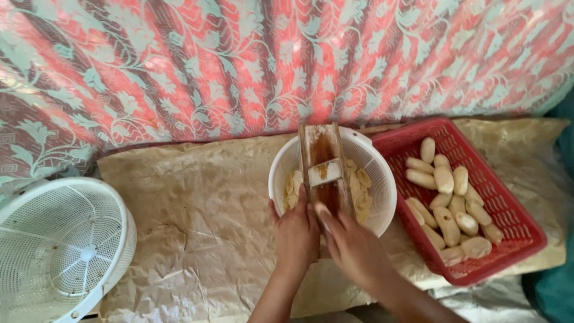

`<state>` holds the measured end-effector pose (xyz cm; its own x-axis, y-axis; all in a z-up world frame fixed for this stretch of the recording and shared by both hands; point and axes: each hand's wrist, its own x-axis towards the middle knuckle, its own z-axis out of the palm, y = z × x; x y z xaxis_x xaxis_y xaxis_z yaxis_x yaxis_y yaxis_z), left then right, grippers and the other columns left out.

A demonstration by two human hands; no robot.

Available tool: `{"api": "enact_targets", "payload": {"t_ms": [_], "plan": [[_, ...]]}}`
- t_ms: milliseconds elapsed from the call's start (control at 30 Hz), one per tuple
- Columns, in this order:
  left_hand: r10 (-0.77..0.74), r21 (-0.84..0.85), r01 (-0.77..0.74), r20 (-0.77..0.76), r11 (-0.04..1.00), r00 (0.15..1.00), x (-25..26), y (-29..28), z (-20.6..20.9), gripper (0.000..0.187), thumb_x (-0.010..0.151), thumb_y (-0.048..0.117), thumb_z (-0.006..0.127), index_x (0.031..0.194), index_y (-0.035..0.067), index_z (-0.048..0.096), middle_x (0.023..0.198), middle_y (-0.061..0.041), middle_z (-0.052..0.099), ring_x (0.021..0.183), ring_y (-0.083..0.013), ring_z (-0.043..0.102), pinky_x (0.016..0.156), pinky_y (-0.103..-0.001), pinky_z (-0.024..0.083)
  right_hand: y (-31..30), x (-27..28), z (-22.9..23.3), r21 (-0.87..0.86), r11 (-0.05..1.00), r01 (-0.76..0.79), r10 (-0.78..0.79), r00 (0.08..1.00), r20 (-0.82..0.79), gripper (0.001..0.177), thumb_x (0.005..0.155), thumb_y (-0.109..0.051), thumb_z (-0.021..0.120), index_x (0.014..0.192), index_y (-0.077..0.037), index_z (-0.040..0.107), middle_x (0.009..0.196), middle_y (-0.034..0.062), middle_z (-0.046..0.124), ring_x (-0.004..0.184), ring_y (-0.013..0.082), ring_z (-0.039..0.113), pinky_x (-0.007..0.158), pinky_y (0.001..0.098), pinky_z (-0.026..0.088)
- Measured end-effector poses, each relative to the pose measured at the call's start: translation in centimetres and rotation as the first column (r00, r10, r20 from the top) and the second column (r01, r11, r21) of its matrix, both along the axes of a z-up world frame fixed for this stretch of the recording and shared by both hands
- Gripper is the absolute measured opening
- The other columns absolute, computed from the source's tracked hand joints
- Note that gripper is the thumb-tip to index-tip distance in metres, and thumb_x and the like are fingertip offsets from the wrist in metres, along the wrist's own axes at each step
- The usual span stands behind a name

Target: The person slices root vegetables using a wooden mandoline slicer over a plastic colander, picking up items one at a time from a red basket.

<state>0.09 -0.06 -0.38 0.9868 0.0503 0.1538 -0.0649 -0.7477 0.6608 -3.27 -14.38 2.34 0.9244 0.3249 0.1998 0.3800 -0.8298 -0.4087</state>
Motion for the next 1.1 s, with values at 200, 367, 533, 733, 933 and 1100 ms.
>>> {"api": "enact_targets", "payload": {"t_ms": [200, 367, 533, 733, 933, 1100], "plan": [[-0.007, 0.002, 0.007, -0.046, 1.0, 0.999, 0.0, -0.1, 0.3, 0.052, 0.1, 0.019, 0.041, 0.149, 0.003, 0.048, 0.077, -0.019, 0.072, 0.086, -0.034, 0.072, 0.124, -0.056, 0.011, 1.8, 15.3, -1.1, 0.057, 0.998, 0.033, -0.051, 0.936, 0.347, 0.032, 0.098, -0.017, 0.062, 0.127, -0.006, 0.06, 0.112, 0.0201, 0.062, 0.09, 0.0421, 0.067, 0.07, 0.0513, 0.056], [-0.003, -0.016, 0.003, -0.019, 1.0, 1.0, -0.1, 0.0, 0.8, 0.051, 0.101, 0.019, 0.042, 0.149, 0.003, 0.049, 0.078, -0.019, 0.071, 0.087, -0.0348, 0.071, 0.123, -0.057, 0.012, 0.8, 9.5, -0.6, -0.012, 0.999, 0.036, -0.033, 0.988, 0.15, 0.045, 0.092, -0.013, 0.063, 0.136, -0.007, 0.058, 0.111, 0.0194, 0.063, 0.087, 0.0416, 0.067, 0.066, 0.0508, 0.055], [-0.013, -0.029, 0.013, -0.011, 1.0, 1.0, 0.3, 0.0, 0.6, 0.051, 0.101, 0.021, 0.042, 0.148, 0.002, 0.049, 0.078, -0.019, 0.071, 0.086, -0.034, 0.072, 0.123, -0.056, 0.014, -0.2, 0.3, 0.5, 0.019, 0.999, -0.036, 0.036, 0.999, -0.022, 0.05, 0.091, -0.014, 0.062, 0.14, -0.006, 0.053, 0.113, 0.0196, 0.063, 0.079, 0.0354, 0.071, 0.065, 0.0462, 0.058], [0.001, -0.021, 0.001, 0.06, 1.0, 0.998, 0.1, -0.1, -0.1, 0.052, 0.101, 0.02, 0.043, 0.149, 0.001, 0.049, 0.078, -0.018, 0.071, 0.087, -0.0357, 0.071, 0.122, -0.058, 0.013, 1.2, 11.5, -1.0, 0.002, 0.994, 0.113, -0.112, 0.984, 0.137, 0.035, 0.099, -0.015, 0.061, 0.134, -0.01, 0.063, 0.11, 0.0217, 0.062, 0.087, 0.0422, 0.067, 0.071, 0.0523, 0.055], [-0.001, -0.019, 0.001, 0.028, 1.0, 1.0, 0.0, -0.1, 0.0, 0.052, 0.1, 0.019, 0.043, 0.148, 0.002, 0.05, 0.079, -0.019, 0.072, 0.086, -0.0352, 0.071, 0.123, -0.057, 0.012, 0.2, 11.6, 0.8, -0.026, 1.0, 0.006, -0.001, 0.988, 0.154, 0.041, 0.095, -0.022, 0.065, 0.134, -0.01, 0.057, 0.11, 0.0191, 0.062, 0.09, 0.0404, 0.067, 0.074, 0.0505, 0.055], [0.007, -0.04, -0.008, -0.015, 0.999, 1.0, 0.0, 0.0, 0.8, 0.052, 0.101, 0.023, 0.042, 0.148, 0.003, 0.05, 0.077, -0.018, 0.071, 0.084, -0.0338, 0.072, 0.124, -0.054, 0.014, -2.0, 0.5, 0.6, 0.024, 0.967, -0.252, 0.252, 0.968, 0.008, 0.065, 0.088, -0.016, 0.065, 0.148, -0.001, 0.043, 0.114, 0.0262, 0.057, 0.086, 0.0393, 0.067, 0.07, 0.0495, 0.056]]}}
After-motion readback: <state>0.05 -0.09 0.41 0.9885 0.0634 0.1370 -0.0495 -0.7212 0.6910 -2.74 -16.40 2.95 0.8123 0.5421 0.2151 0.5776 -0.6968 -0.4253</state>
